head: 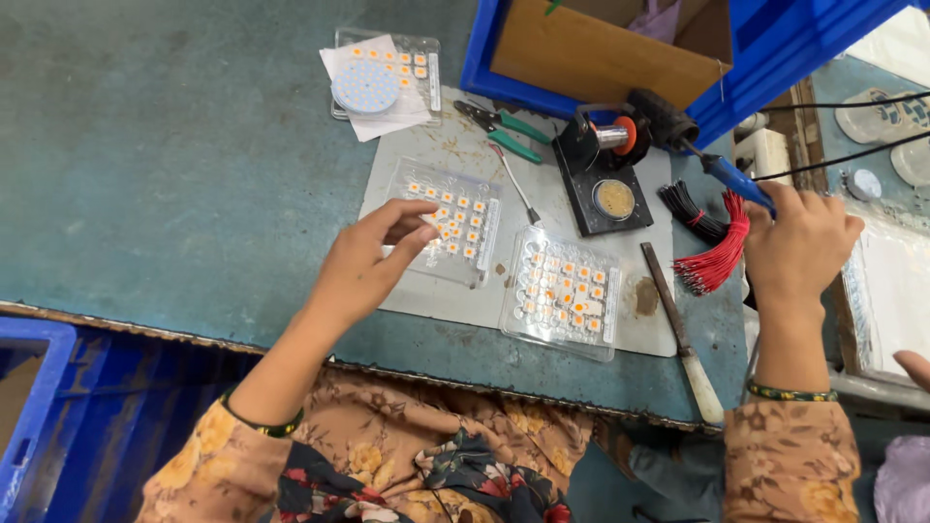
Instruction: The person uses pliers and a metal file to work on the edge of a workbench, then handles several LED light modules in clear plastic trays. They separate the modules from the trays and arrange them on the table.
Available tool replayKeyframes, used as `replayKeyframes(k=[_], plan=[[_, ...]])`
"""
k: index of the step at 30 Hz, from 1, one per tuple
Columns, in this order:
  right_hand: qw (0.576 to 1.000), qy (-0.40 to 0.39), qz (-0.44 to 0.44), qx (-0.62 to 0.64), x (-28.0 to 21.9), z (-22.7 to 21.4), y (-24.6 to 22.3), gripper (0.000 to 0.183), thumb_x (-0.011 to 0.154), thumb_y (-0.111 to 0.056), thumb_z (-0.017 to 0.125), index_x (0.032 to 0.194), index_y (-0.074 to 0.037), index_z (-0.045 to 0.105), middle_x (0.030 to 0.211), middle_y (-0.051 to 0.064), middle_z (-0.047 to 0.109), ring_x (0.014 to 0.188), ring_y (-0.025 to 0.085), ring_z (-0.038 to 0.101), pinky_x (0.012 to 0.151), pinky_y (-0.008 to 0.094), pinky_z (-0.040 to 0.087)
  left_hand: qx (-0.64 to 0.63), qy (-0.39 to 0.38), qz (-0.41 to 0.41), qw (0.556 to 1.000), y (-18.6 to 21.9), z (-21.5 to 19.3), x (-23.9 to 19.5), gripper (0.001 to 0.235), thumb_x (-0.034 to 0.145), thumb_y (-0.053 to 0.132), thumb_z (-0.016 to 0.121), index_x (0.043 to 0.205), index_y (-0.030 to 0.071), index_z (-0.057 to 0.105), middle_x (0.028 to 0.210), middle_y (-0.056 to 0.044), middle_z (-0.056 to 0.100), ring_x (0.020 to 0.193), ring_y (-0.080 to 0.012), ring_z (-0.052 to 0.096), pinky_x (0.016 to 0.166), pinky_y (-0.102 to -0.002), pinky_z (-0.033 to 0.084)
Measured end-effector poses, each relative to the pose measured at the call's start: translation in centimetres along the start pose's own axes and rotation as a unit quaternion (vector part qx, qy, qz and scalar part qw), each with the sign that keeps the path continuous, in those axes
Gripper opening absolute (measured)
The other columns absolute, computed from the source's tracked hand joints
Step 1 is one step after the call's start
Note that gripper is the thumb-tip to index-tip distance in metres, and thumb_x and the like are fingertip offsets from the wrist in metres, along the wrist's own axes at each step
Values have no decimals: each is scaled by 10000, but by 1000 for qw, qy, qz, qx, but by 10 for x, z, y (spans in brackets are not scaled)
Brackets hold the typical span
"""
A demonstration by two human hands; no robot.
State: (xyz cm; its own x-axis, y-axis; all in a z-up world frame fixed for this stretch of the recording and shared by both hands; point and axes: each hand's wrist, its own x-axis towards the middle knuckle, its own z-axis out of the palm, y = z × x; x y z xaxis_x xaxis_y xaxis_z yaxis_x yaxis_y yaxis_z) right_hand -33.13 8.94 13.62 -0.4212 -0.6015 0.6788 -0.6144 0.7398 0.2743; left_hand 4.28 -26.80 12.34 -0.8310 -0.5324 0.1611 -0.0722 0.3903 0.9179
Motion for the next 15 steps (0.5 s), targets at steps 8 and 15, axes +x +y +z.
replayKeyframes(k=[8,15], plan=[[999,29,-3,14,5,-3,-6,195,929,-223,799,1099,-162,726,1038,17,694,1057,248,597,982,415,394,144,136,105,974,-32,5,-31,254,970,234,664,1179,98,711,1127,-95,716,1119,-301,631,986,-406,474],[999,23,-13,24,14,21,-32,223,953,-251,819,1126,-149,722,1029,30,688,1030,252,582,1021,411,385,373,173,203,888,-60,-9,43,528,955,422,716,1398,142,658,1262,-134,523,1223,-360,419,1031,-560,282]])
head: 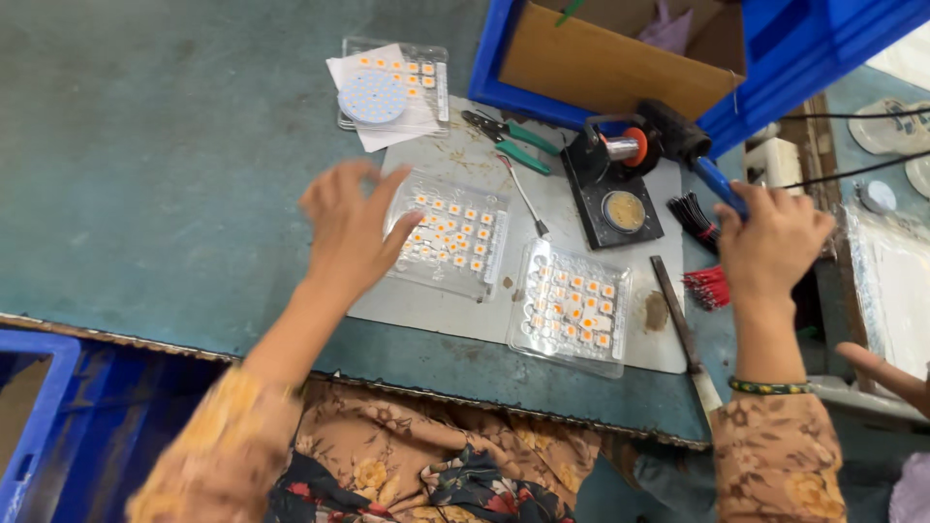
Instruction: The person uses pliers and a metal file to work on the edge of a workbench, then handles several LED light modules in clear plastic trays. They separate the modules from the trays and arrange them on the table.
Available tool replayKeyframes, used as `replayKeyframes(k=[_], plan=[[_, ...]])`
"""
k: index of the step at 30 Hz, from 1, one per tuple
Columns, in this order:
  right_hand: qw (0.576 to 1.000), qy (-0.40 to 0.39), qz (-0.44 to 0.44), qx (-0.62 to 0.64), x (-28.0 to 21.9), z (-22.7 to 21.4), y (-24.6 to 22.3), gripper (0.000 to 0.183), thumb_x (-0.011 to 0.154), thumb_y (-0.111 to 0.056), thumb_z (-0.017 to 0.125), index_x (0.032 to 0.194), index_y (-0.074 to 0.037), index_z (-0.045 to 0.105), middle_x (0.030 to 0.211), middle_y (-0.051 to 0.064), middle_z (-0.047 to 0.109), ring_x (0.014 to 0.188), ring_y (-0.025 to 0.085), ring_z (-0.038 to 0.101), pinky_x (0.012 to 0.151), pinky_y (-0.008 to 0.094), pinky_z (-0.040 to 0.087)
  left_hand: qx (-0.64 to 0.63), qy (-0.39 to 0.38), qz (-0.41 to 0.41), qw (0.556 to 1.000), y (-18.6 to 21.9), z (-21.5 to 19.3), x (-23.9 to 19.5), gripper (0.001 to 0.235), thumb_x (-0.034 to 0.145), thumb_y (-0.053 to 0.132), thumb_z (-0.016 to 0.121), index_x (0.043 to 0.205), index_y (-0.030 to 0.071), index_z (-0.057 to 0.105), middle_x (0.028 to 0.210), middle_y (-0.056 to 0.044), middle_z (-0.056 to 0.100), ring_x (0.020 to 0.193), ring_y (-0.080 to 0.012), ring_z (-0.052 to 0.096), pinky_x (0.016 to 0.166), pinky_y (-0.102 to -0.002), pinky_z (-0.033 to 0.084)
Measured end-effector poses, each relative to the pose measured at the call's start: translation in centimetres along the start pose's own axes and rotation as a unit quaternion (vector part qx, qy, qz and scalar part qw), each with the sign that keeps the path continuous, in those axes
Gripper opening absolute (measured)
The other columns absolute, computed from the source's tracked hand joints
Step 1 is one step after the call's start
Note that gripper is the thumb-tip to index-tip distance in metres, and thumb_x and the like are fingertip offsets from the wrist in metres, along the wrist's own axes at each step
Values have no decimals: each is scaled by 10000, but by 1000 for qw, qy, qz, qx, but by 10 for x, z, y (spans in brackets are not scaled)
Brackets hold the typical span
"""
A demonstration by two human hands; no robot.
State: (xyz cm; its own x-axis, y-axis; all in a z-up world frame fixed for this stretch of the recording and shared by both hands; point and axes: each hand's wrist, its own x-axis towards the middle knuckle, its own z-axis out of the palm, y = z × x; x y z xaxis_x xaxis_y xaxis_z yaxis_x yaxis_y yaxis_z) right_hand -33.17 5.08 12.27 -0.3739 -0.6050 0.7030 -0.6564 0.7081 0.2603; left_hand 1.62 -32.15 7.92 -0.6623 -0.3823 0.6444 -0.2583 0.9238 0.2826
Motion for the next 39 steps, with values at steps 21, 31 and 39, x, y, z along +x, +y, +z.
replayKeyframes(k=[21,31,39], plan=[[991,6,59,118,-73,-100,-103,392,986,-373,766,1283,-134,675,1465,116,562,1493,350,396,1194,489,229,200,-125,-44,971,-48,133,118,709,973,703,477,1203,87,742,1487,-152,434,1464,-358,237,1174,-612,-16],[959,-20,-14,281,-139,-124,-173,277,819,-206,797,1084,-179,724,1306,46,639,1363,304,465,1106,430,267,-38,69,-9,997,12,36,-3,442,1022,470,620,1335,165,689,1376,-124,480,1371,-365,354,1159,-622,151],[920,-27,-46,388,-150,-113,-191,279,785,-150,814,1056,-167,750,1270,30,662,1346,301,486,1092,422,290,69,77,-104,989,20,-36,-142,357,1043,410,600,1286,161,682,1339,-74,534,1363,-312,389,1171,-544,240]])
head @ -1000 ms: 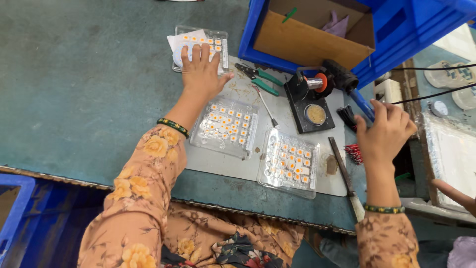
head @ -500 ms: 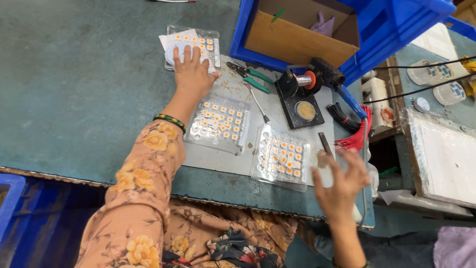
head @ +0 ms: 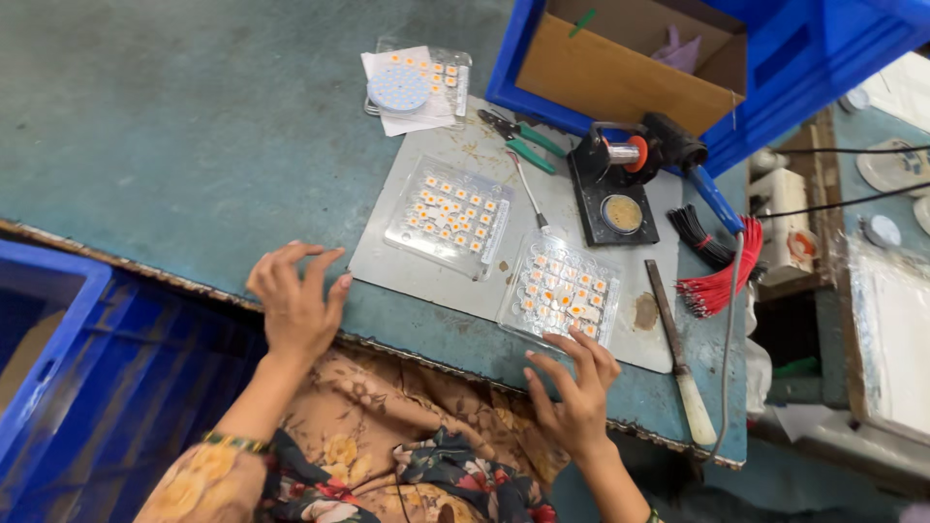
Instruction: The person uses pliers and a metal file to work on the edge of a workbench, then handles several LED light modules in clear plastic trays. They separate the modules from the trays and arrange them on the table.
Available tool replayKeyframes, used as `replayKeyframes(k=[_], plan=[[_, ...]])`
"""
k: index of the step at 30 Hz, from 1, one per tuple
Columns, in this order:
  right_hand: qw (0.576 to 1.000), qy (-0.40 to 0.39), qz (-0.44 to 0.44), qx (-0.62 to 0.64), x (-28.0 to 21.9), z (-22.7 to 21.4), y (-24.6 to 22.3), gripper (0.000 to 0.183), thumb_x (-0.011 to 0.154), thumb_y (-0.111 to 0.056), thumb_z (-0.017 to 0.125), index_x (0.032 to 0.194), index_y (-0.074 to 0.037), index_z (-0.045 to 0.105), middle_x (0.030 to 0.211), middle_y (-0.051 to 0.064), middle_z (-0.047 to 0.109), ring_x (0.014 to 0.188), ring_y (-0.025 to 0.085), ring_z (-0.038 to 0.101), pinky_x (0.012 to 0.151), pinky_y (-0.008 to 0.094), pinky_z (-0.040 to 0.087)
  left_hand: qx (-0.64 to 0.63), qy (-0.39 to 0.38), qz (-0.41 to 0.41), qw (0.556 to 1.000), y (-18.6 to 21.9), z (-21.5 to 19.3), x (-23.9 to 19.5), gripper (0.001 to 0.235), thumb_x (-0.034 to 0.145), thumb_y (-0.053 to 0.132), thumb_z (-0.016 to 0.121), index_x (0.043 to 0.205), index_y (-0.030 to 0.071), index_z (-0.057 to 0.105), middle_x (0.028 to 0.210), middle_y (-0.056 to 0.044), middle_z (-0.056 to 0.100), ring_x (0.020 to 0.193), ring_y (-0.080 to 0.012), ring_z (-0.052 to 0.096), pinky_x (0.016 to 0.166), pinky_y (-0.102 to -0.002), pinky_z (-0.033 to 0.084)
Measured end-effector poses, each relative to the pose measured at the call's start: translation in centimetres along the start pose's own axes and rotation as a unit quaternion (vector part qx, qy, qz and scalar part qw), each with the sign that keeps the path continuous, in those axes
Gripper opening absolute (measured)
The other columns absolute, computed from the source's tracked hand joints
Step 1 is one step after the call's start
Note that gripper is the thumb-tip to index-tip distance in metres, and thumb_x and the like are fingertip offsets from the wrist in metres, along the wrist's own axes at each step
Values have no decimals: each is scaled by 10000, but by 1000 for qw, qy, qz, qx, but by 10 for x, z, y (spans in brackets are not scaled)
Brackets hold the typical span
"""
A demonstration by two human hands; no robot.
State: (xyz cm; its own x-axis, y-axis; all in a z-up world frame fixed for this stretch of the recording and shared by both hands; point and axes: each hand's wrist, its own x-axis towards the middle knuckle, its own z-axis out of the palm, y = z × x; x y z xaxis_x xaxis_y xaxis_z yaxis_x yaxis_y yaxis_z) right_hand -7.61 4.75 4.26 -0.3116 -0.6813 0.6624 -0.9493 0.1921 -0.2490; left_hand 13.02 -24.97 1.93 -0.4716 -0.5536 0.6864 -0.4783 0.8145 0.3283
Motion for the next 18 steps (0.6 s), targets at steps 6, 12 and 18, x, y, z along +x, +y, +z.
replayKeyframes(k=[6,12,18], plan=[[999,19,-7,32,1,16,5,245,770,-160,802,1010,-169,747,1263,35,658,1350,308,476,1105,443,274,35,45,32,998,2,10,5,323,1003,369,627,1216,134,685,1250,-74,583,1320,-311,463,1137,-518,300],[999,28,26,36,-3,21,7,207,781,-154,787,983,-172,747,1260,18,666,1362,296,469,1114,434,260,39,37,28,998,4,11,5,316,998,342,634,1228,129,680,1247,-73,583,1322,-313,466,1140,-511,308],[999,25,30,12,-3,28,6,185,794,-165,787,976,-171,752,1259,6,669,1358,280,473,1114,432,261,31,28,21,999,0,10,5,309,992,328,646,1234,137,678,1246,-73,582,1312,-316,471,1136,-505,303]])
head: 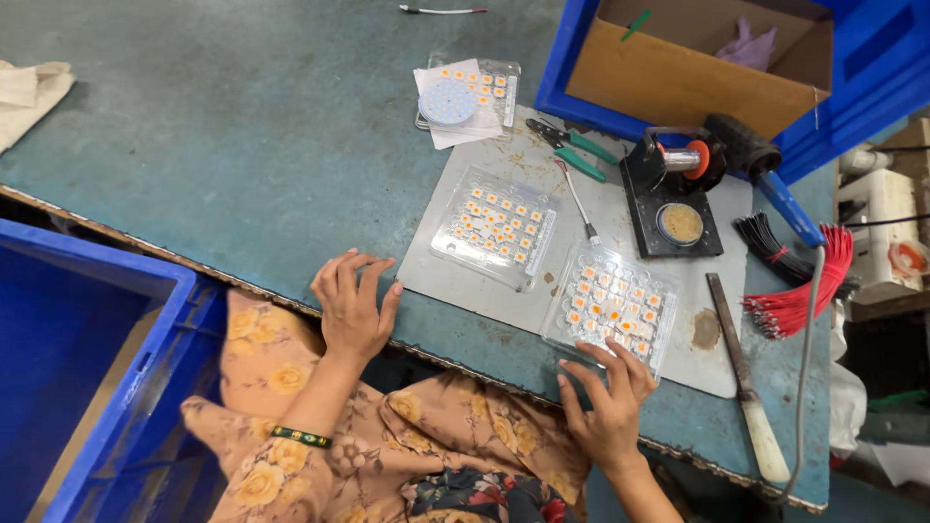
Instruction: The person uses pliers and a metal file to work on the edge of a workbench, then handles several LED light modules in clear plastic trays. They separate the modules from the trays and arrange them on the table.
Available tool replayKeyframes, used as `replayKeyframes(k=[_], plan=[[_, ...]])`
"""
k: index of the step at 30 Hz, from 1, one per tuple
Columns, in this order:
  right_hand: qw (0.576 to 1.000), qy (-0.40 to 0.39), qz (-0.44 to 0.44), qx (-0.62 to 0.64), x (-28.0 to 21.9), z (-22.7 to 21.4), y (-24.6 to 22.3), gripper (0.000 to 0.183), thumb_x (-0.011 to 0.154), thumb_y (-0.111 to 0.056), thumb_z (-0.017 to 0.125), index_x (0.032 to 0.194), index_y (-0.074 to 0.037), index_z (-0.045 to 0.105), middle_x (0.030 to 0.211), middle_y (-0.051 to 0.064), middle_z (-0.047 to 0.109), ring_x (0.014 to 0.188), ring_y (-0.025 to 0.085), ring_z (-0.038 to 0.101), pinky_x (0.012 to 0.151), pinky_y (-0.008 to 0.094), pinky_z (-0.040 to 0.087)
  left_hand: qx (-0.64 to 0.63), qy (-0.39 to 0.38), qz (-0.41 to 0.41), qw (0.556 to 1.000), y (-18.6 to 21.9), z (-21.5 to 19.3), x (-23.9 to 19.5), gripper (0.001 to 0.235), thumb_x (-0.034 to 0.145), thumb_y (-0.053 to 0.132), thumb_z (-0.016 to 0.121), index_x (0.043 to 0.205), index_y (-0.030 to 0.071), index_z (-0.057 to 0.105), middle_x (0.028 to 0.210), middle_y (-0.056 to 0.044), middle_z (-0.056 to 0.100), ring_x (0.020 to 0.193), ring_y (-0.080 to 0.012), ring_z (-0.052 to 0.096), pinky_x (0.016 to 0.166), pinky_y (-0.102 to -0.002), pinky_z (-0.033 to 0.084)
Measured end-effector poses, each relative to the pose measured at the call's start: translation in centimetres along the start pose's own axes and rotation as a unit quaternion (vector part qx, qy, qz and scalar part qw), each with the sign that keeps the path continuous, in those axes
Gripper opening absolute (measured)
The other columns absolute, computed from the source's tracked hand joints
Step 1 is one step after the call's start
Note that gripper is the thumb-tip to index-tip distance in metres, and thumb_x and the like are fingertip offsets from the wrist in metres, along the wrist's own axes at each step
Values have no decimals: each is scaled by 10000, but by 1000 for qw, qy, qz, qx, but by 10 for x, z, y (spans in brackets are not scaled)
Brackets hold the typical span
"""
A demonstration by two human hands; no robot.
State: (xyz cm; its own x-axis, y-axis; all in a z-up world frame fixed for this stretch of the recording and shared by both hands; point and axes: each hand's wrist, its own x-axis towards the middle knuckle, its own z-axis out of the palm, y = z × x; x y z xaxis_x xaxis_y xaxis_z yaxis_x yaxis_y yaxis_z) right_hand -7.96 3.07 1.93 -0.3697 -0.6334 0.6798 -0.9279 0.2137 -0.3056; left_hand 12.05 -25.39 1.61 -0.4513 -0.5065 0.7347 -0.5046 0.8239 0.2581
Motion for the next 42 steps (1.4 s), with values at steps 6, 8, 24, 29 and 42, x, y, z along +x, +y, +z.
replayKeyframes(k=[6,8,24,29,42], plan=[[998,31,43,-42,-3,4,-2,179,818,-172,786,994,-168,752,1265,9,663,1382,279,474,1129,427,254,-128,-65,-110,984,6,-7,20,359,972,322,677,1273,128,657,1327,-107,543,1282,-353,461,1091,-510,286],[996,41,60,-55,-3,8,-4,175,830,-176,779,1003,-168,751,1276,9,659,1391,282,470,1137,426,251,-181,-112,-114,970,5,-14,38,377,931,314,711,1259,137,655,1347,-114,528,1271,-359,472,1080,-510,317],[990,11,110,-91,11,5,-13,309,852,-203,766,1145,-131,698,1361,47,634,1398,305,463,1153,435,254,-227,-322,125,911,1,58,165,1025,672,460,882,1476,47,398,1375,-276,531,1263,-465,489,1030,-508,420],[991,-81,102,-23,52,2,-34,555,883,-320,746,1353,-78,574,1434,137,584,1409,319,470,1166,473,223,-252,-356,-19,900,-6,57,140,824,906,440,753,1503,9,383,1365,-309,544,1278,-446,527,1046,-504,439],[969,-184,129,-104,110,68,-50,782,835,-436,758,1444,-48,459,1370,186,578,1472,395,322,1149,624,56,-392,-357,-163,832,-11,70,104,842,911,462,688,1519,-1,334,1356,-272,558,1168,-300,621,902,-418,551]])
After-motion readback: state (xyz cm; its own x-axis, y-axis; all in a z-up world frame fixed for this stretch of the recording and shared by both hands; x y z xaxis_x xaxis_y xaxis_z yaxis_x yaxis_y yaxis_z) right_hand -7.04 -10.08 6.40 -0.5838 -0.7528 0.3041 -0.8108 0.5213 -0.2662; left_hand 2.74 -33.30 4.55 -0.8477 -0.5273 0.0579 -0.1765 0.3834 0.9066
